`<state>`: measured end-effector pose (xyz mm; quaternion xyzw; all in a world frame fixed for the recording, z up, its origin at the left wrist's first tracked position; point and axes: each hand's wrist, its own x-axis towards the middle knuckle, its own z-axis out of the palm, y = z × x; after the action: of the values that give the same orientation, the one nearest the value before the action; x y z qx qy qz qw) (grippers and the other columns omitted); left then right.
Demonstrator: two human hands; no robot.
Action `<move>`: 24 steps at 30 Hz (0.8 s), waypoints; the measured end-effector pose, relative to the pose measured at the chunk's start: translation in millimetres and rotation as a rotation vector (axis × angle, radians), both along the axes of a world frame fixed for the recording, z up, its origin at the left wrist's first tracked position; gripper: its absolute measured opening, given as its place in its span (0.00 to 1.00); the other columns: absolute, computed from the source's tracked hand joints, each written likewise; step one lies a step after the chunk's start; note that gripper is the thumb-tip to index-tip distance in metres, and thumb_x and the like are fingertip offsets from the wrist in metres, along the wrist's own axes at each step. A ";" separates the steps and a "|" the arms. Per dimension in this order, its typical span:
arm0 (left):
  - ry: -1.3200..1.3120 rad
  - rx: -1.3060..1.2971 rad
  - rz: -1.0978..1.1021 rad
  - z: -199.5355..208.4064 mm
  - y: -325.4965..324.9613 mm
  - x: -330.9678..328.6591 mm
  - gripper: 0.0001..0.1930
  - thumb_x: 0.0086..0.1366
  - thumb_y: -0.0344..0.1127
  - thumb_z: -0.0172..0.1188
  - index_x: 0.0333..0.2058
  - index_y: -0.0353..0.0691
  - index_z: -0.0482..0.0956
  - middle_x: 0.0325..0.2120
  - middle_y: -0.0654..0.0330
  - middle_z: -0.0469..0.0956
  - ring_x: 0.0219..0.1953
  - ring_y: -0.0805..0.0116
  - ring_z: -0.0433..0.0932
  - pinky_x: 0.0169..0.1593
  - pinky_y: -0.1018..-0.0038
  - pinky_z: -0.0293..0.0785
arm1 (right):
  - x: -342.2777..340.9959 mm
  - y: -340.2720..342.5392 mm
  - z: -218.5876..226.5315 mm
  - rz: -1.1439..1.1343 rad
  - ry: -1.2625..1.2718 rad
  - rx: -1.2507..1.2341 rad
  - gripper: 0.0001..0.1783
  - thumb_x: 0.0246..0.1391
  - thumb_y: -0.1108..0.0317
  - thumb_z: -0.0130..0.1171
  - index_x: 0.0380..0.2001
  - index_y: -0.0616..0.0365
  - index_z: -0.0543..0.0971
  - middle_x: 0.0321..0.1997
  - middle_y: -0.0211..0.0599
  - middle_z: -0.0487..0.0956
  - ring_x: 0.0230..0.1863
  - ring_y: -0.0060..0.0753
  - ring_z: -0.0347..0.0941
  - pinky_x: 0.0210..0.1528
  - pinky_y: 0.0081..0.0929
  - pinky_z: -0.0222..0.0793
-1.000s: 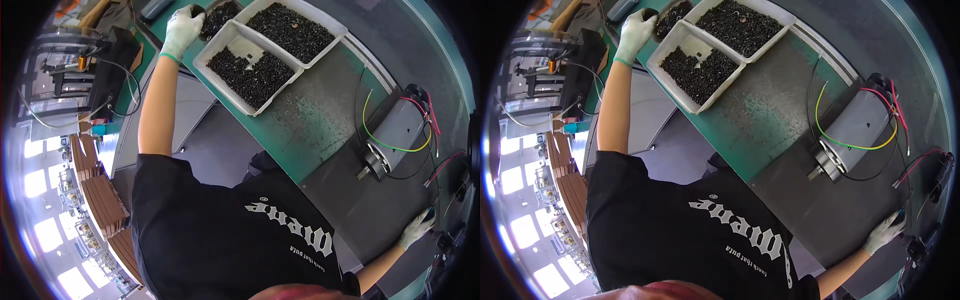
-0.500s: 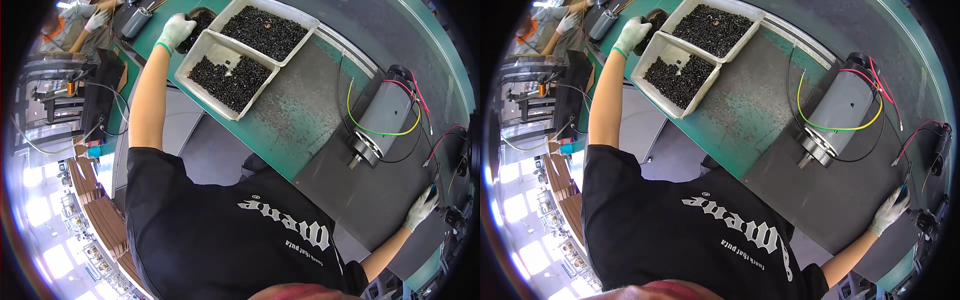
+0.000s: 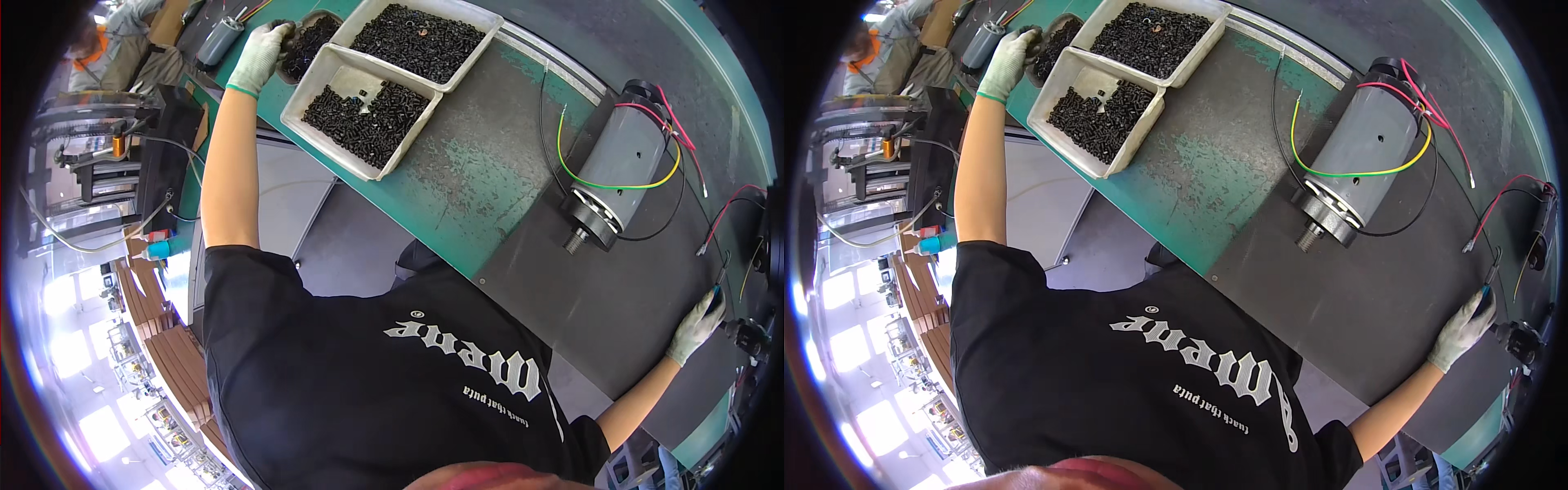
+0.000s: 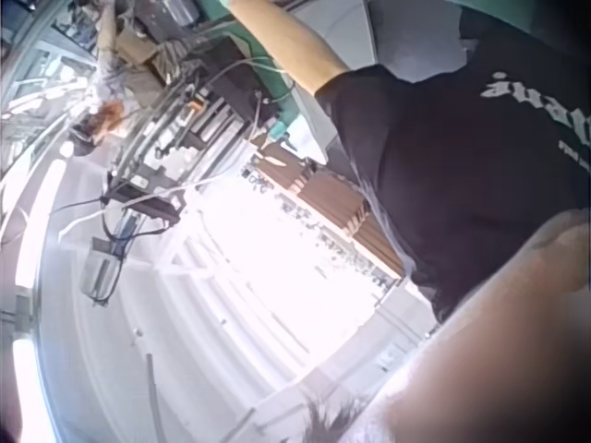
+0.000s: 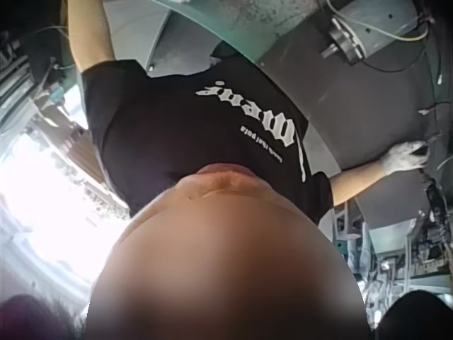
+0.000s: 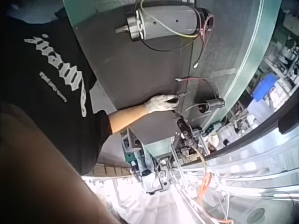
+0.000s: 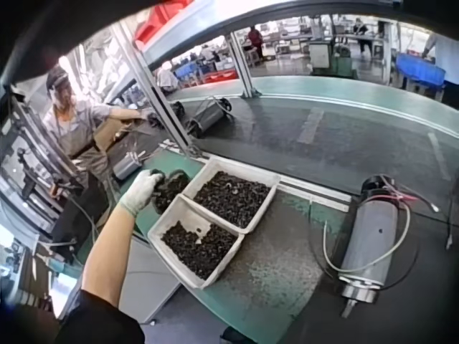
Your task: Assembling electronic components by attaching parts to a motor using an electric screwdriver and adjusting wires with pliers.
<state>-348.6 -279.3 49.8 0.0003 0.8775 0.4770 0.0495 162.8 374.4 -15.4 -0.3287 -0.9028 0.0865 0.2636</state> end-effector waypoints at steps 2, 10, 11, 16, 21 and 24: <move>0.012 -0.015 0.003 0.4 3.6 9.8 0.11 0.66 0.35 0.51 0.40 0.35 0.77 0.30 0.65 0.78 0.25 0.81 0.70 0.29 0.82 0.67 | 0.4 -0.4 0.6 -0.008 0.012 -0.005 0.32 0.64 0.46 0.45 0.53 0.69 0.70 0.54 0.58 0.70 0.56 0.55 0.64 0.59 0.44 0.59; 0.159 0.409 -0.069 2.9 20.0 51.8 0.11 0.67 0.33 0.51 0.42 0.31 0.76 0.28 0.62 0.76 0.25 0.80 0.70 0.30 0.83 0.66 | 19.0 -9.9 8.2 -0.170 0.244 -0.161 0.28 0.64 0.51 0.48 0.52 0.68 0.71 0.52 0.50 0.73 0.50 0.42 0.71 0.51 0.37 0.67; 0.185 0.534 -0.188 12.5 43.7 77.2 0.11 0.67 0.33 0.52 0.41 0.32 0.75 0.29 0.61 0.76 0.24 0.79 0.68 0.28 0.83 0.64 | 17.8 -24.8 18.1 -0.286 0.468 -0.379 0.26 0.64 0.53 0.50 0.52 0.66 0.71 0.51 0.46 0.74 0.48 0.37 0.73 0.48 0.34 0.69; 0.272 0.740 -0.406 27.5 209.9 260.1 0.14 0.63 0.42 0.55 0.35 0.35 0.74 0.27 0.56 0.77 0.21 0.75 0.73 0.26 0.81 0.69 | -27.4 -153.9 80.2 0.139 0.881 -0.703 0.28 0.53 0.65 0.63 0.54 0.67 0.68 0.47 0.47 0.76 0.39 0.32 0.72 0.41 0.27 0.71; -0.589 1.228 -0.632 41.2 291.8 305.4 0.12 0.63 0.36 0.56 0.38 0.33 0.69 0.34 0.50 0.75 0.17 0.79 0.68 0.20 0.86 0.66 | -65.4 -183.1 146.5 0.667 0.157 0.012 0.28 0.46 0.66 0.66 0.50 0.68 0.74 0.49 0.46 0.76 0.54 0.42 0.68 0.54 0.37 0.66; -0.547 1.180 -0.675 45.9 299.2 306.4 0.11 0.64 0.34 0.55 0.38 0.31 0.69 0.36 0.48 0.76 0.18 0.78 0.70 0.20 0.88 0.65 | -65.7 -175.3 158.4 0.747 0.048 0.315 0.28 0.44 0.62 0.67 0.48 0.66 0.77 0.49 0.43 0.77 0.51 0.42 0.69 0.52 0.35 0.67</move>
<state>-42.3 20.0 95.7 0.1780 0.3830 0.8120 0.4029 97.1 199.1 142.9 0.0685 -0.9558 0.0445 0.2824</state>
